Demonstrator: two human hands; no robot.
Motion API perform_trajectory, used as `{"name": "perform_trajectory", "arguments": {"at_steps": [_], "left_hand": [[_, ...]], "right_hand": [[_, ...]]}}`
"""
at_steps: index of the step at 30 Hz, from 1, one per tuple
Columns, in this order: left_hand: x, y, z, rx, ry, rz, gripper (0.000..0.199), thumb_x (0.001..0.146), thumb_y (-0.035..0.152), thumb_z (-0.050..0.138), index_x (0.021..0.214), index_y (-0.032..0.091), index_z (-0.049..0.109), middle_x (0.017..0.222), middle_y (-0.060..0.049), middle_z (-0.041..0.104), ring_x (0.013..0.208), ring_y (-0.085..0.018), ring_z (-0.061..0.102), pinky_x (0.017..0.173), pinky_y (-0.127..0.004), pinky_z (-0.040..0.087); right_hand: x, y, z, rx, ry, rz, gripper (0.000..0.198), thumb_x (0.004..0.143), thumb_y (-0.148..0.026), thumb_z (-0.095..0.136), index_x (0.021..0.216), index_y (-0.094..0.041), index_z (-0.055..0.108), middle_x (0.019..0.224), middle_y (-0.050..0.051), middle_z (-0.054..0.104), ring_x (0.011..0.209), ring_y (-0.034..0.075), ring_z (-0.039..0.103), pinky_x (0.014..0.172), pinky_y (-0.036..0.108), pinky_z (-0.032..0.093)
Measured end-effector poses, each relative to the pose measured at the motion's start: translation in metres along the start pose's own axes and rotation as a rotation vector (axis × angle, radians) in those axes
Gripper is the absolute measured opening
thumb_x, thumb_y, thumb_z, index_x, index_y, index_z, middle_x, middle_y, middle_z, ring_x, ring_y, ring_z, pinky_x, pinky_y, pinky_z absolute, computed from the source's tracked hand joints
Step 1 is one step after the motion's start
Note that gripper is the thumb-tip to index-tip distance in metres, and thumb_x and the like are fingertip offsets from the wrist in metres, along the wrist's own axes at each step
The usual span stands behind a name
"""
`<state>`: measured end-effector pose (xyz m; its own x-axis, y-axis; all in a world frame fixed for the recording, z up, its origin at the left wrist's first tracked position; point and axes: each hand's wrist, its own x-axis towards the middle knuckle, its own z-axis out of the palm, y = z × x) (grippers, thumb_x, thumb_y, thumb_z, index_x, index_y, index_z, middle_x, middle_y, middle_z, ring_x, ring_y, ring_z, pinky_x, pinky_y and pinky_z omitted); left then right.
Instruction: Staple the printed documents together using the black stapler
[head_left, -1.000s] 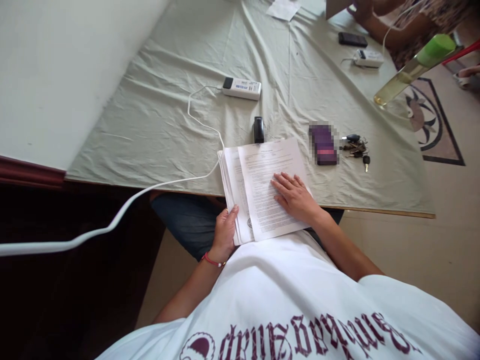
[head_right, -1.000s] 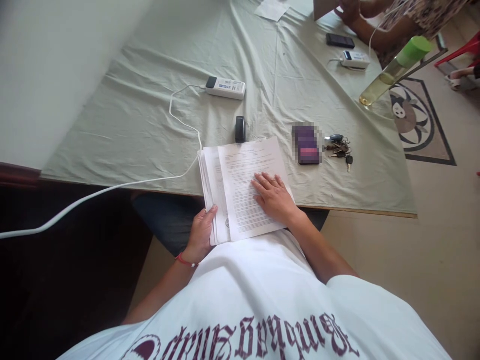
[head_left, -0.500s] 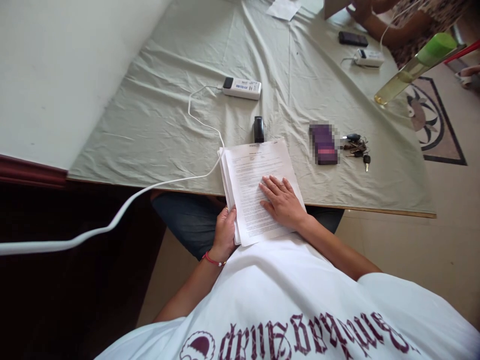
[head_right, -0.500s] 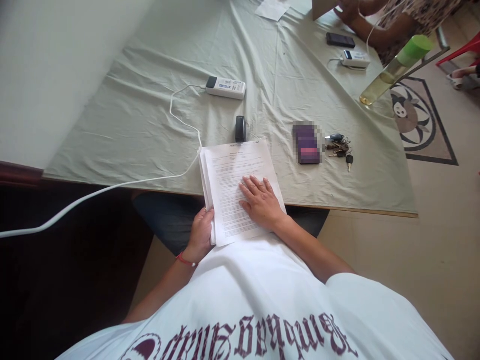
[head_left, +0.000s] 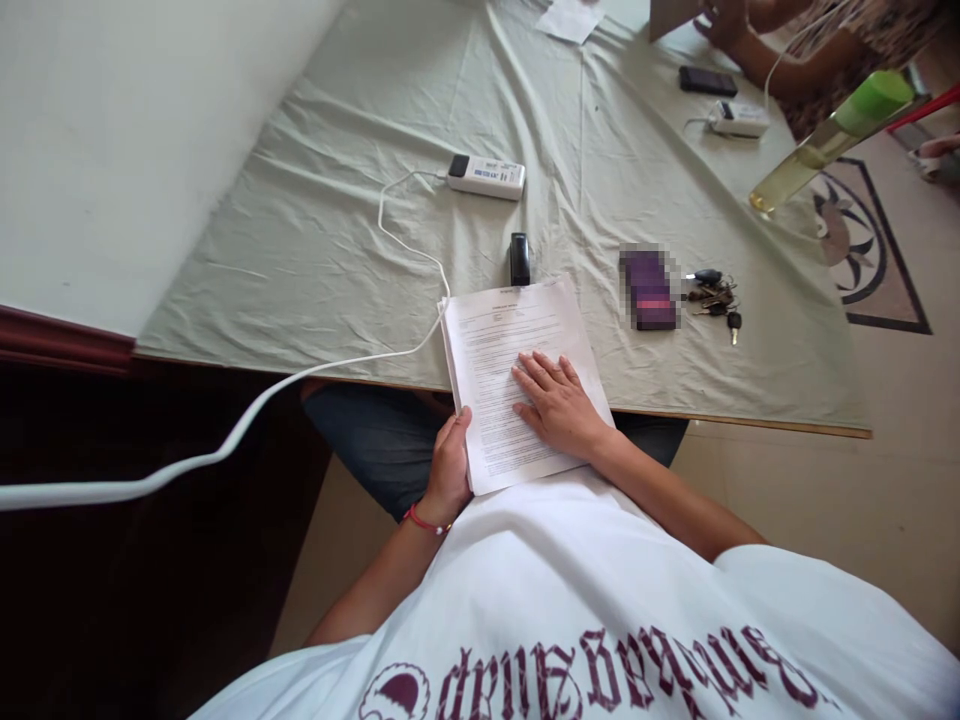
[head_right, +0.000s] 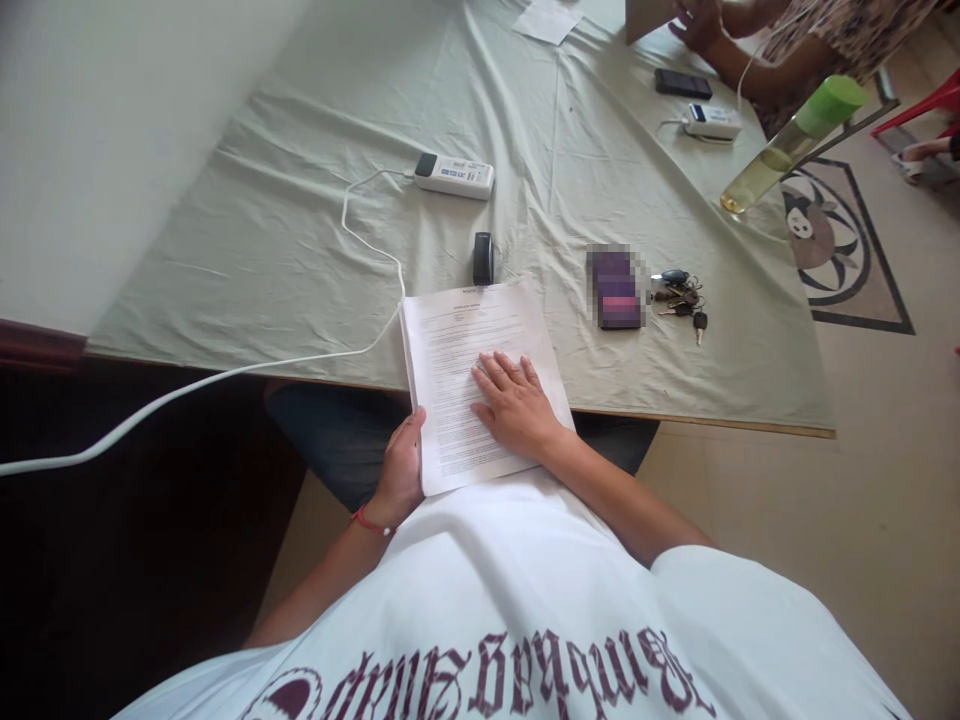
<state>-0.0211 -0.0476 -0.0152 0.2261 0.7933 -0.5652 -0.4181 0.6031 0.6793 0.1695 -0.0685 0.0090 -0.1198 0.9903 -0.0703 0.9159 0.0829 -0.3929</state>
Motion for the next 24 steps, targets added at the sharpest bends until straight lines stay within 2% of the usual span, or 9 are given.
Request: {"name": "perform_trajectory", "arguments": {"at_steps": [3,6,9,14,18,21,24], "left_hand": [[-0.003,0.003,0.003,0.039,-0.021,-0.023,0.049,0.065,0.039,0.090,0.104,0.016,0.073,0.099,-0.010,0.079,0.105,-0.033,0.074,0.092,-0.044,0.059],[-0.003,0.005,0.004,0.057,-0.034,-0.026,0.048,0.062,0.036,0.092,0.101,0.015,0.073,0.097,-0.010,0.080,0.103,-0.033,0.074,0.091,-0.045,0.059],[-0.005,0.011,0.009,0.029,-0.054,-0.070,0.047,0.060,0.032,0.093,0.099,0.015,0.074,0.098,-0.011,0.080,0.103,-0.033,0.074,0.091,-0.046,0.060],[-0.015,0.024,0.021,0.050,-0.129,-0.179,0.044,0.059,0.028,0.093,0.097,0.013,0.076,0.097,-0.014,0.080,0.101,-0.035,0.075,0.089,-0.049,0.061],[-0.021,0.020,0.027,0.123,-0.199,-0.229,0.041,0.059,0.031,0.093,0.093,0.013,0.077,0.096,-0.015,0.080,0.096,-0.036,0.076,0.085,-0.048,0.062],[-0.021,0.010,0.028,0.169,-0.248,-0.284,0.042,0.059,0.034,0.094,0.091,0.013,0.078,0.094,-0.015,0.080,0.095,-0.036,0.076,0.085,-0.047,0.061],[-0.021,0.005,0.028,0.188,-0.293,-0.315,0.046,0.060,0.037,0.095,0.094,0.012,0.077,0.097,-0.016,0.080,0.100,-0.036,0.075,0.090,-0.047,0.060]], "right_hand": [[0.002,-0.003,0.001,0.004,-0.009,-0.005,0.057,0.104,-0.042,0.047,0.156,-0.017,0.046,0.168,0.012,0.033,0.158,0.030,0.024,0.130,0.057,0.014],[0.002,-0.004,-0.001,0.013,-0.023,-0.013,0.056,0.105,-0.042,0.046,0.155,-0.017,0.047,0.168,0.011,0.033,0.158,0.030,0.025,0.130,0.057,0.014],[0.005,0.004,-0.009,0.025,-0.026,0.007,0.056,0.105,-0.042,0.045,0.153,-0.014,0.049,0.166,0.013,0.037,0.156,0.031,0.030,0.129,0.055,0.020],[0.020,0.039,-0.038,0.000,0.026,0.116,0.051,0.104,-0.043,0.044,0.144,-0.014,0.057,0.158,0.017,0.047,0.147,0.036,0.042,0.121,0.054,0.035],[0.041,0.070,-0.066,-0.078,-0.050,0.151,0.048,0.101,-0.040,0.050,0.138,-0.013,0.062,0.152,0.017,0.052,0.140,0.037,0.047,0.118,0.054,0.039],[0.061,0.083,-0.077,-0.116,-0.014,0.223,0.055,0.101,-0.040,0.050,0.147,-0.012,0.054,0.157,0.018,0.046,0.145,0.039,0.042,0.119,0.056,0.037],[0.079,0.084,-0.080,-0.149,0.001,0.189,0.047,0.102,-0.037,0.050,0.143,-0.015,0.059,0.153,0.015,0.053,0.151,0.037,0.034,0.125,0.064,0.021]]}}
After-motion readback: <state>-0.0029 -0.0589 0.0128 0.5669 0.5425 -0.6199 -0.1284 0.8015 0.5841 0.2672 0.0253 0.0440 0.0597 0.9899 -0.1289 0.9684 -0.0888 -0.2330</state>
